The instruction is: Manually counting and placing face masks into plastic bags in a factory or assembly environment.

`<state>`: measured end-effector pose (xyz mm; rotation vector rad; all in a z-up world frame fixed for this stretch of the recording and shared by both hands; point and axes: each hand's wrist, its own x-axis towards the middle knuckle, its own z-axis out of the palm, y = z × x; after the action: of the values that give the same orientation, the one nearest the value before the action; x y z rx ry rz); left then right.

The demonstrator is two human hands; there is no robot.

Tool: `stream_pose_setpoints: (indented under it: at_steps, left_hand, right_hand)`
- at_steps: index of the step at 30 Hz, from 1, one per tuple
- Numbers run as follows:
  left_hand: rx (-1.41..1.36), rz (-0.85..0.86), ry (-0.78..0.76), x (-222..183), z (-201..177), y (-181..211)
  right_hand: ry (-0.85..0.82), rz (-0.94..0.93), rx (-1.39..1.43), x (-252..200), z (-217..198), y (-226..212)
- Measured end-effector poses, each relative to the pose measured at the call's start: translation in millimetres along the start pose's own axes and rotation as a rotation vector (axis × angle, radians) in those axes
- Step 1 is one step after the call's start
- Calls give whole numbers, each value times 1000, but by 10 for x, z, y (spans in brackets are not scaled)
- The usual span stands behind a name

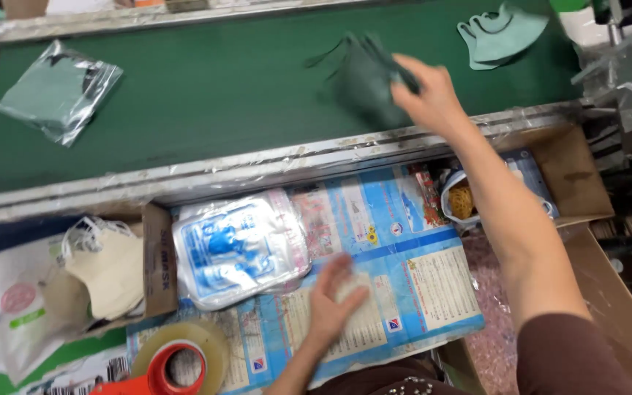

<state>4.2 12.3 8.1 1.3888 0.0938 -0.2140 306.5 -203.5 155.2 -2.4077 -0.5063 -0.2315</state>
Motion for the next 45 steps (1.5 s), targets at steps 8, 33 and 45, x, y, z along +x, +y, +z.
stream_pose_setpoints:
  at_steps: [8,33,45]
  left_hand:
    - [-62,-63,99,10,-317,743]
    - [51,-145,-330,-413,-367,156]
    - [752,548,-207,-356,-118,46]
  right_hand:
    - [-403,190,839,-2160,245,-800]
    - [-408,537,680,-2964,519,-928]
    - [-423,407,408,-3045,865,-663]
